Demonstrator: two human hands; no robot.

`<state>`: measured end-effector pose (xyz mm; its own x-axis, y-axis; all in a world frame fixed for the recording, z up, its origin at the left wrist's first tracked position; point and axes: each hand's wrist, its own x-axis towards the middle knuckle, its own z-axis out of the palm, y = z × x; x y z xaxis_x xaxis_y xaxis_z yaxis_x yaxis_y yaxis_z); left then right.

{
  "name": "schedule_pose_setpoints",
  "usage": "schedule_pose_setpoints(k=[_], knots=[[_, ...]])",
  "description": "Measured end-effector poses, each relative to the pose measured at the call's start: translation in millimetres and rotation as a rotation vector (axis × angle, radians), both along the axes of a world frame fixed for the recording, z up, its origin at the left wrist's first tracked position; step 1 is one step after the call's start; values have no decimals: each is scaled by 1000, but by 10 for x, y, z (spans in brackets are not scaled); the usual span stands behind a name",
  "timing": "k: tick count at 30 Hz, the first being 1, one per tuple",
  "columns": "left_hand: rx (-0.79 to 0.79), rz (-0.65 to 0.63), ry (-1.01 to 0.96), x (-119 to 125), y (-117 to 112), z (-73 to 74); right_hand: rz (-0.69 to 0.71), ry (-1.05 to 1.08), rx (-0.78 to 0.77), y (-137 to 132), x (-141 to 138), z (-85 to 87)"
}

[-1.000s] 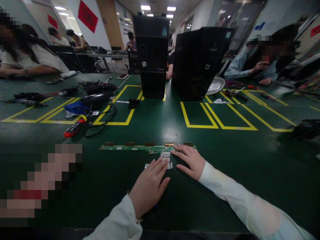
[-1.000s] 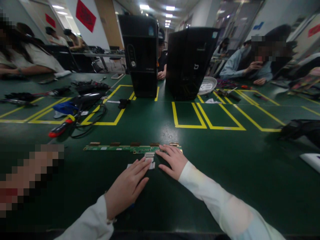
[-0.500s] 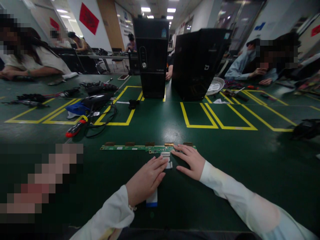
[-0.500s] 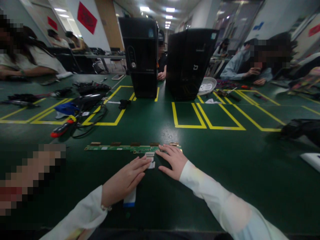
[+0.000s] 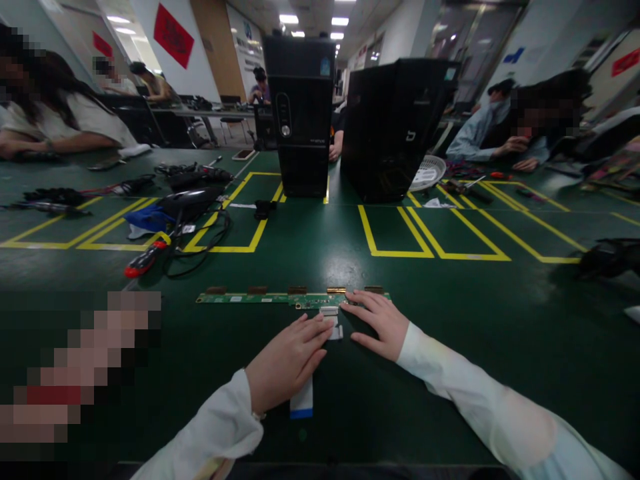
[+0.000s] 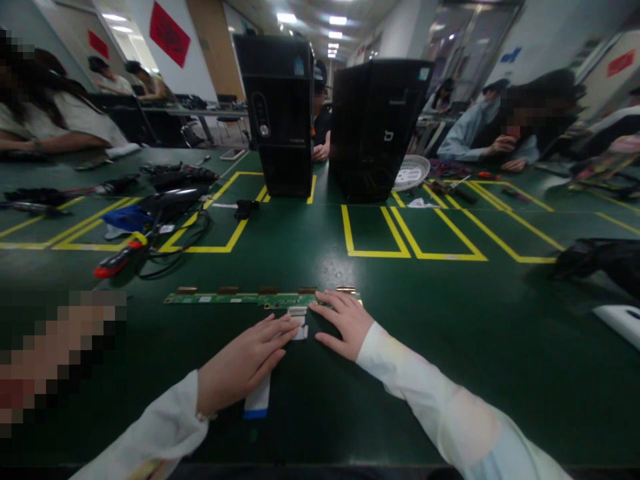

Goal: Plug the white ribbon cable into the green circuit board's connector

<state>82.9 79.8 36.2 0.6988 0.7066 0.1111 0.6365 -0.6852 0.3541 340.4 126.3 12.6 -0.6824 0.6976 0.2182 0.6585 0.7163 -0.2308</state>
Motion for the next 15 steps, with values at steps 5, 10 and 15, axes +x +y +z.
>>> schedule_pose_setpoints(k=[5, 10, 15], knots=[[-15, -37, 13, -56, 44, 17, 5, -15, -7, 7, 11, -1], [-56, -129, 36, -139, 140, 11, 39, -1, 5, 48, 31, -14], [-54, -160, 42, -162, 173, 1, 56, 7, 16, 100, 47, -19]])
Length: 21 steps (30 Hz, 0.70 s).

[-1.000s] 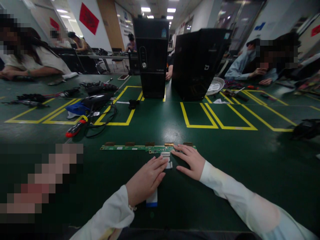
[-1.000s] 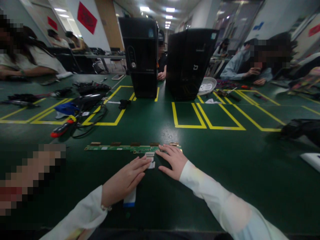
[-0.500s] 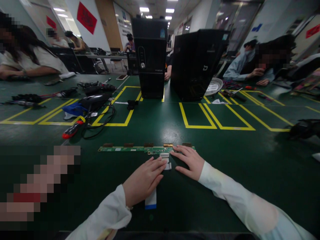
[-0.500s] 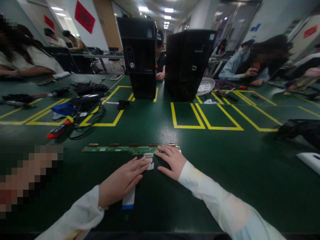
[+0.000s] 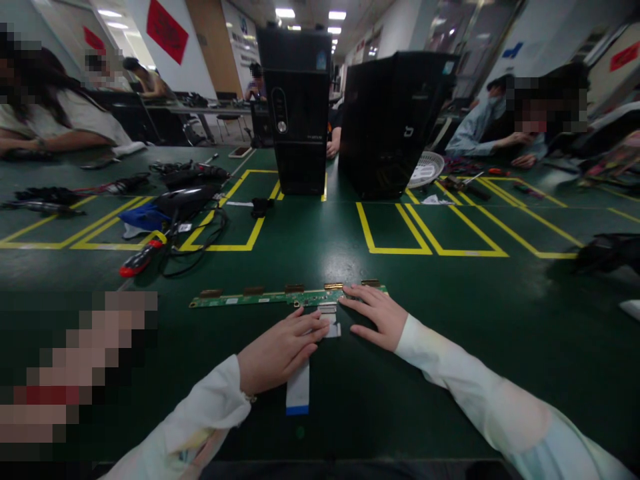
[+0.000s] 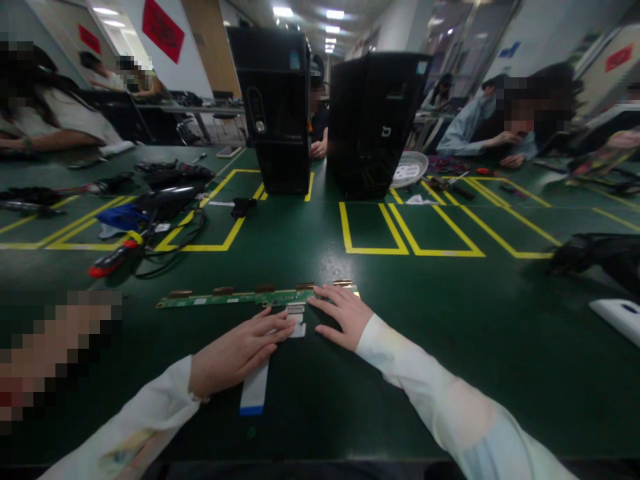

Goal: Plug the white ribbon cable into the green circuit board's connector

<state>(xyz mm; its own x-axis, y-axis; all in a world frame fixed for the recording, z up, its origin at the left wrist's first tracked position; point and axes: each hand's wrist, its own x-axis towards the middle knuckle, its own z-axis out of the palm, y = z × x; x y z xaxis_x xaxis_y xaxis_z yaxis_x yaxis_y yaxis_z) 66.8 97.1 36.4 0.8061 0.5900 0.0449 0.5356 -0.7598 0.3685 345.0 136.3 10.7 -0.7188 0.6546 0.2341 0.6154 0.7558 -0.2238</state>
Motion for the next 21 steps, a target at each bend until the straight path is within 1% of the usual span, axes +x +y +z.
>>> schedule_pose_setpoints(k=[12, 17, 21], knots=[[66, 15, 6, 21, -29, -34, -15, 1, 18, -34, -18, 16], [67, 9, -1, 20, -21, -31, -26, 0, 39, -59, -26, 9], [71, 16, -6, 27, -32, -29, -31, -6, 27, -68, -34, 27]])
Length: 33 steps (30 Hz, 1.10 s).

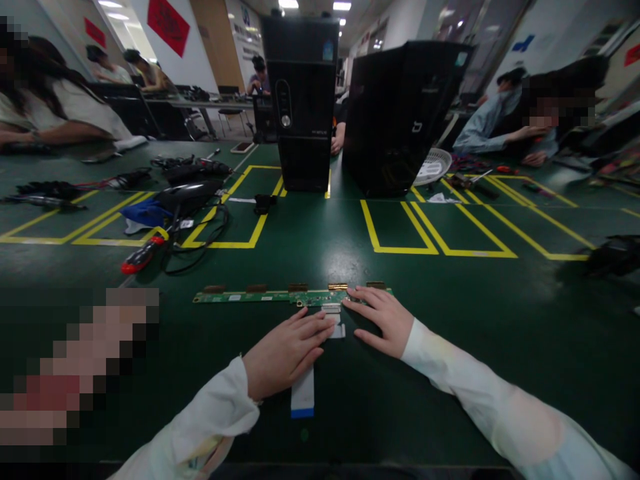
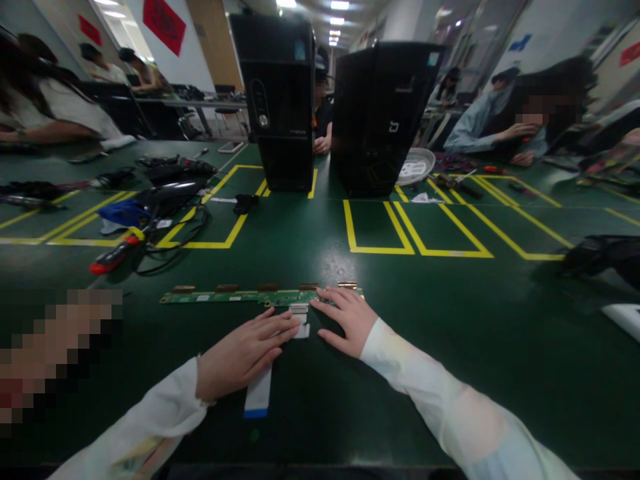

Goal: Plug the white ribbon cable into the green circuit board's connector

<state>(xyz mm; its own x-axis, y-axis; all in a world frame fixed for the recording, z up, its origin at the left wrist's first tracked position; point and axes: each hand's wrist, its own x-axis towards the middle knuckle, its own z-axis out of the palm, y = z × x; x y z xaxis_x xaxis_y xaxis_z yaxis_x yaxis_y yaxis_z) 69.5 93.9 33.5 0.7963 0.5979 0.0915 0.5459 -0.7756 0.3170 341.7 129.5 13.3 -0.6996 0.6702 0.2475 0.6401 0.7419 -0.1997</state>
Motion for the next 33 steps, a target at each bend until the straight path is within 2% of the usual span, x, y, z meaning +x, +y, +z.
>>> schedule_pose_setpoints(k=[16, 25, 33], knots=[[79, -2, 35, 17, -15, -31, -7, -14, 1, -5, -4, 14], [113, 5, 18, 45, -40, 47, -10, -29, -30, 5, -2, 15], [73, 185, -155, 81, -126, 140, 0, -15, -27, 12, 2, -7]])
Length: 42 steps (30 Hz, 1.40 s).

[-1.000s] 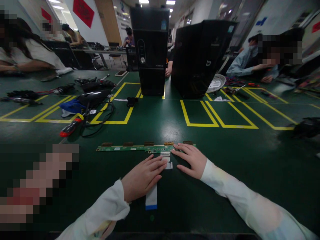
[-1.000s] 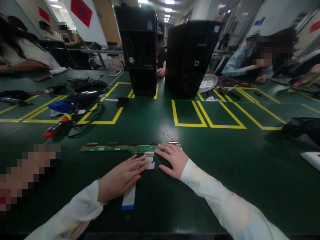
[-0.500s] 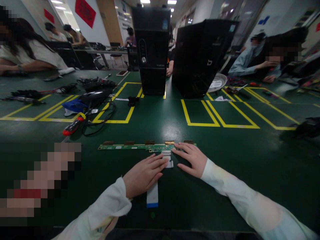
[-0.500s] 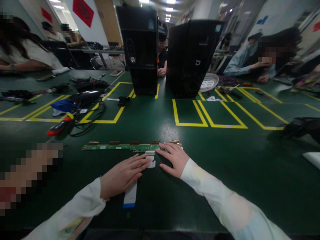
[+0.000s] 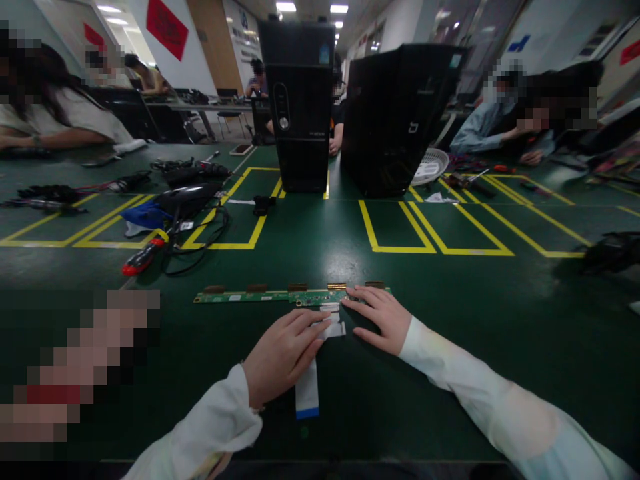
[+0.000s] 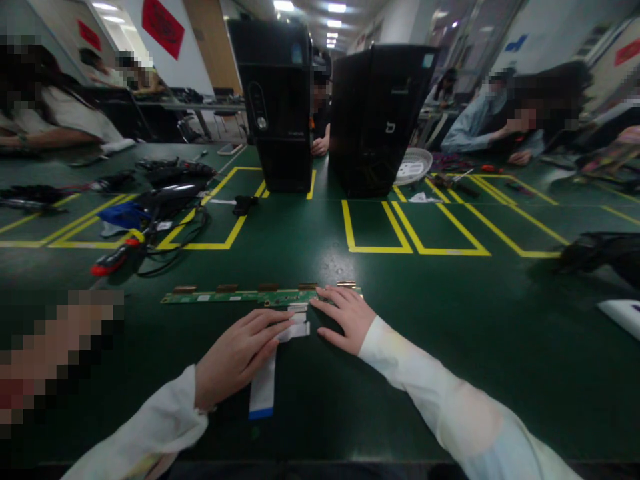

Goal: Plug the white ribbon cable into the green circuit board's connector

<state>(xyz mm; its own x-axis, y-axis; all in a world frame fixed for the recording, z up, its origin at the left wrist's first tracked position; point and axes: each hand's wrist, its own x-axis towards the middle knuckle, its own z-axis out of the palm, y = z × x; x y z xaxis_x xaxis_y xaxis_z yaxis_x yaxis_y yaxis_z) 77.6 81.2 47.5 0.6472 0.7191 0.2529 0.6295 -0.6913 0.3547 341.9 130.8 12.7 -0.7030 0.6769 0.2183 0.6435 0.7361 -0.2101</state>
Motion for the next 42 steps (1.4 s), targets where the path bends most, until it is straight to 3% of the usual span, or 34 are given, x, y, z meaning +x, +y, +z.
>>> schedule_pose_setpoints(k=[17, 27, 42], knots=[[-102, 15, 25, 73, 17, -68, -4, -6, 9, -17, -5, 15], [-85, 47, 59, 119, 28, -29, -3, -6, 17, -16, -6, 14], [-30, -14, 139, 102, 26, -48, 1, -2, 18, -8, 3, 13]])
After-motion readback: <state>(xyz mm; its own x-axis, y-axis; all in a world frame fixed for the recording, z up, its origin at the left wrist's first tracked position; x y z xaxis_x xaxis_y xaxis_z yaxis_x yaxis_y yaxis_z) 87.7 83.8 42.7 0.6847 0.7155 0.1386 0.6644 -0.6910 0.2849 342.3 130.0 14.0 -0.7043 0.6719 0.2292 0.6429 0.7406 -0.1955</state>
